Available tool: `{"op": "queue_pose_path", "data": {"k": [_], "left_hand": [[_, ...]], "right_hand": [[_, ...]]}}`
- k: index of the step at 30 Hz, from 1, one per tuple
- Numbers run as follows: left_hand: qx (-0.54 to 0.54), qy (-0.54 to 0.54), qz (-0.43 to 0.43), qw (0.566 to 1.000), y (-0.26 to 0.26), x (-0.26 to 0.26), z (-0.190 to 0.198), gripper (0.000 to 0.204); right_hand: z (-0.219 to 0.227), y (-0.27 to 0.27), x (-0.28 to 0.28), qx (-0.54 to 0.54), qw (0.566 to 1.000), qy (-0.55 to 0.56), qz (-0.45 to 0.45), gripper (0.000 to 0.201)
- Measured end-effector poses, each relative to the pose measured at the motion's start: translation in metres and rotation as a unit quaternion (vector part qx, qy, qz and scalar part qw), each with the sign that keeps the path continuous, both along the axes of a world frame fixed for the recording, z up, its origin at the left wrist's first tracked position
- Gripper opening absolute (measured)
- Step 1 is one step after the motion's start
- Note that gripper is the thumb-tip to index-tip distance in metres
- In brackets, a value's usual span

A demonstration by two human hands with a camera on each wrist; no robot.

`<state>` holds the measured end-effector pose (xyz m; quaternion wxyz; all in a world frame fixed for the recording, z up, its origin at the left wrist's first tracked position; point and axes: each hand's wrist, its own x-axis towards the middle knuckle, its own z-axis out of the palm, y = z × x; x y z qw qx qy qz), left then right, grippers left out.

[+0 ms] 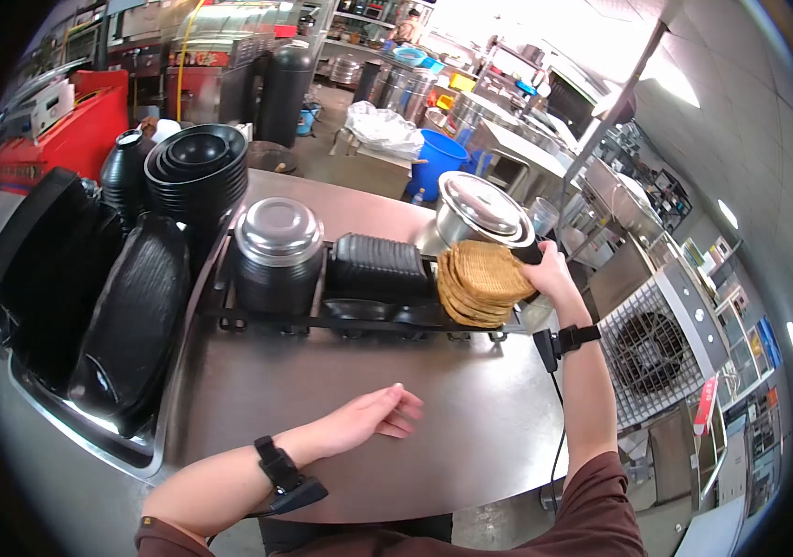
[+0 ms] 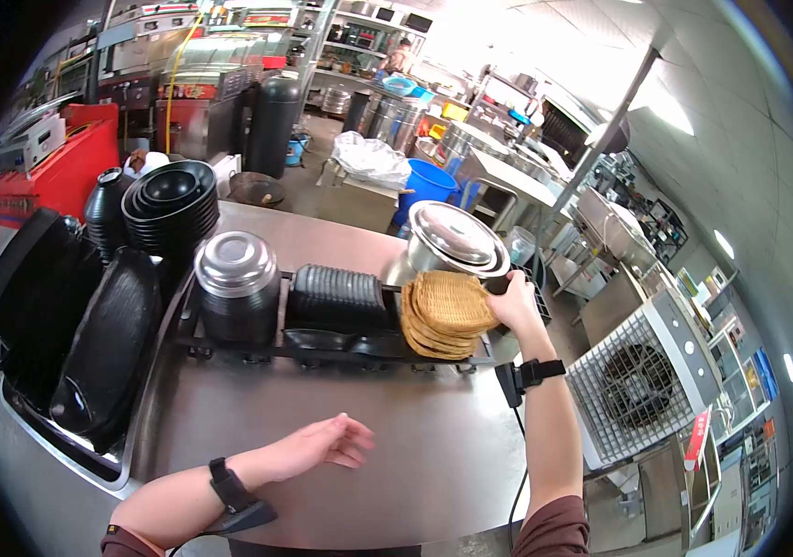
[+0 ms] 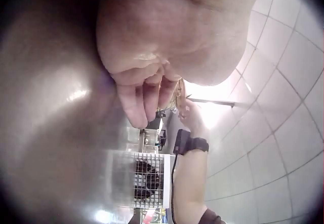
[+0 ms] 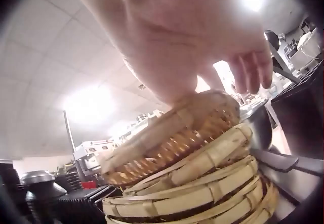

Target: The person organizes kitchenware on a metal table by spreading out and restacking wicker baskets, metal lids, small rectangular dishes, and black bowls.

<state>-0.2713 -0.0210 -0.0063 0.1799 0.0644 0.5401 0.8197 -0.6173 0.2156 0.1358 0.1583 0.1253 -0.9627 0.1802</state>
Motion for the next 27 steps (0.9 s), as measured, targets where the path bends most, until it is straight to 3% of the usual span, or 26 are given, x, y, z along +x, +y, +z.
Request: {"op": "queue_pose_path", "data": {"k": [3, 5, 6, 7, 8, 9, 10, 11, 13, 14, 16, 21, 23, 25, 27], "left_hand": [[0.002, -0.001, -0.004, 1.0, 0.001, -0.002, 0.0, 0.063], [0.003, -0.006, 0.002, 1.0, 0.002, -0.001, 0.0, 0.062], [0.007, -0.001, -0.005, 1.0, 0.001, -0.001, 0.003, 0.06], [0.01, 0.004, -0.008, 1.0, 0.0, 0.0, 0.005, 0.057], [0.012, 0.002, -0.008, 1.0, 0.0, 0.0, 0.007, 0.055], [0.01, -0.003, 0.005, 1.0, 0.0, -0.001, 0.006, 0.055], [0.015, 0.005, -0.003, 1.0, 0.001, -0.002, 0.004, 0.055], [0.018, 0.011, -0.013, 1.0, 0.002, -0.002, 0.002, 0.055], [0.015, 0.007, -0.009, 1.0, 0.003, -0.001, 0.001, 0.055], [0.017, 0.013, -0.011, 1.0, 0.002, -0.001, 0.001, 0.056], [0.008, 0.009, -0.01, 1.0, 0.002, -0.001, 0.002, 0.053], [-0.01, 0.023, -0.019, 0.999, 0.0, 0.005, 0.009, 0.046], [0.026, 0.048, 0.007, 0.998, -0.002, 0.006, 0.022, 0.043], [-0.014, 0.069, 0.037, 0.997, -0.008, 0.007, 0.052, 0.037], [-0.098, 0.217, 0.183, 0.954, -0.021, 0.005, 0.088, 0.039]], "right_hand": [[0.006, -0.004, 0.001, 0.048, 0.988, -0.137, 0.056, 0.048], [-0.005, -0.005, 0.029, -0.012, 0.988, 0.077, 0.132, 0.033], [-0.006, -0.01, 0.054, -0.032, 0.953, 0.232, 0.193, 0.024], [0.001, -0.021, 0.09, -0.071, 0.933, 0.265, 0.234, 0.017], [-0.001, -0.022, 0.115, -0.123, 0.948, 0.164, 0.243, 0.012], [-0.016, -0.024, 0.136, -0.289, 0.917, 0.026, 0.274, 0.007], [-0.019, -0.027, 0.163, -0.36, 0.883, -0.095, 0.287, 0.008], [-0.029, -0.032, 0.179, -0.449, 0.808, -0.21, 0.32, 0.011], [-0.053, -0.036, 0.19, -0.511, 0.684, -0.398, 0.335, 0.016], [-0.066, -0.036, 0.19, -0.52, 0.672, -0.404, 0.339, 0.016], [-0.091, -0.038, 0.181, -0.571, 0.534, -0.543, 0.307, 0.019], [-0.117, -0.033, 0.162, -0.58, 0.477, -0.595, 0.287, 0.02], [-0.118, -0.03, 0.158, -0.581, 0.464, -0.601, 0.292, 0.02], [-0.119, -0.029, 0.16, -0.594, 0.451, -0.603, 0.284, 0.018], [-0.123, -0.028, 0.16, -0.565, 0.471, -0.597, 0.32, 0.017]]}}
